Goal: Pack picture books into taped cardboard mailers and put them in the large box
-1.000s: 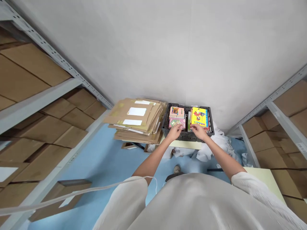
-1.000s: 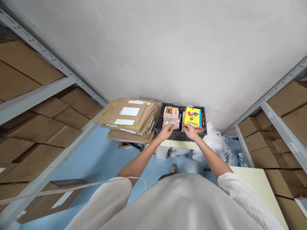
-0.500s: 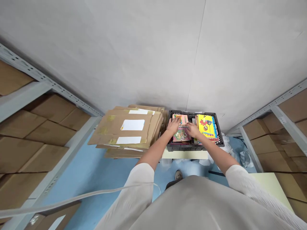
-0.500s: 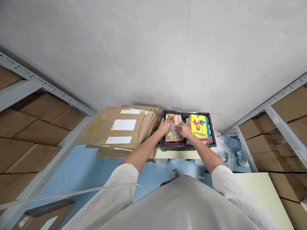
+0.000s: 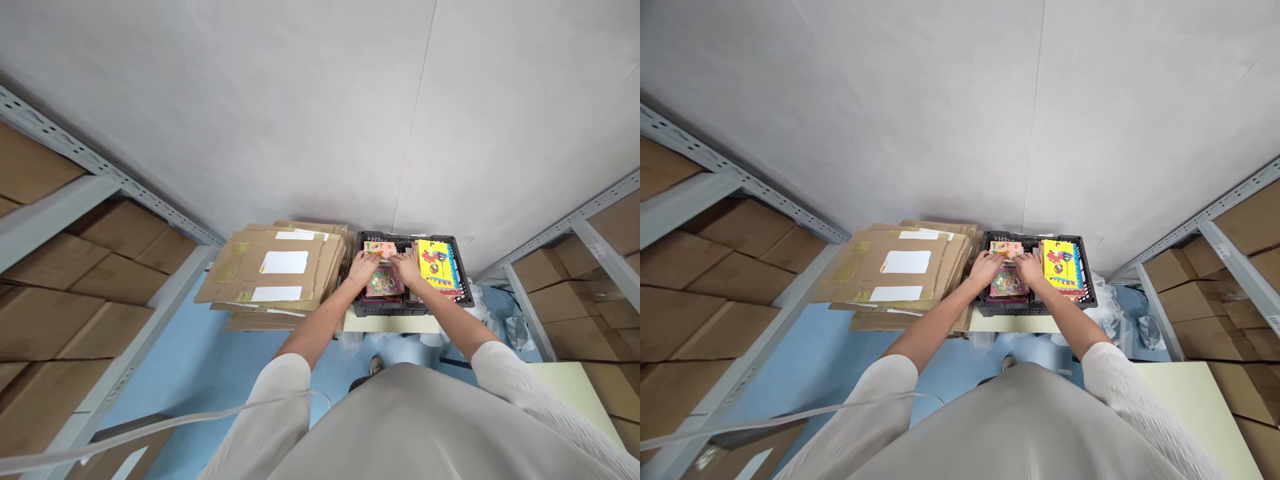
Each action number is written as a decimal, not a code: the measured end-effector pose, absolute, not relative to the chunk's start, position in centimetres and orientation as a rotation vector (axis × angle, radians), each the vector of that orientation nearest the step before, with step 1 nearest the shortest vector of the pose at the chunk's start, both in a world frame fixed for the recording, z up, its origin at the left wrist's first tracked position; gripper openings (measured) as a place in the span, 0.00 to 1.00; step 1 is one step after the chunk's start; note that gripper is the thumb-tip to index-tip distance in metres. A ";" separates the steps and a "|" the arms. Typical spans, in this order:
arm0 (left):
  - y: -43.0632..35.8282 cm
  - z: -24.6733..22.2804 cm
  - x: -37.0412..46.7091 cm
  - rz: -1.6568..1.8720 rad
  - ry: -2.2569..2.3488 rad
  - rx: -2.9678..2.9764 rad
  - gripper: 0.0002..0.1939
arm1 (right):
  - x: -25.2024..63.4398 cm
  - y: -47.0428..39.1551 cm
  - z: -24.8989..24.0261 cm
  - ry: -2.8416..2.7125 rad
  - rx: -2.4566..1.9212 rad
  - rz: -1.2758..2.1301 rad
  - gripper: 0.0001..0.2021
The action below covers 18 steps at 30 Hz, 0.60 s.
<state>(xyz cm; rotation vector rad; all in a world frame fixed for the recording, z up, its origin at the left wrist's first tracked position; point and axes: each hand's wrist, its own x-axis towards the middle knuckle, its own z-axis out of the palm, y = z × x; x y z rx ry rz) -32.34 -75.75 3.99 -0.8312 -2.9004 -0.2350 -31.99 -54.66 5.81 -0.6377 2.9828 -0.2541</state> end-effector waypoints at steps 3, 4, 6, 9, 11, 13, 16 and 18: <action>-75.6 5.1 -32.1 -0.433 -2.864 -0.791 0.19 | -31.8 -53.8 7.2 3.026 -0.725 -0.281 0.21; -75.3 5.6 -32.1 -0.522 -2.849 -0.781 0.20 | -31.7 -53.3 7.7 3.052 -0.745 -0.305 0.21; -74.3 6.7 -32.1 -0.646 -2.815 -0.793 0.22 | -31.2 -52.0 8.7 3.111 -0.755 -0.363 0.21; -71.6 8.7 -31.8 -0.621 -2.763 -0.868 0.24 | -29.7 -49.0 10.2 3.179 -0.708 -0.450 0.21; -69.0 9.9 -31.1 -0.549 -2.722 -0.934 0.25 | -28.0 -46.3 11.0 3.214 -0.652 -0.487 0.21; -65.8 10.7 -30.2 -0.503 -2.677 -1.020 0.25 | -25.9 -43.1 11.6 3.244 -0.576 -0.494 0.22; -60.1 11.1 -28.2 -0.496 -2.623 -1.183 0.25 | -21.7 -37.9 11.9 3.279 -0.408 -0.458 0.22; -55.8 10.8 -26.5 -0.506 -2.602 -1.292 0.25 | -18.2 -34.3 11.6 3.300 -0.271 -0.432 0.21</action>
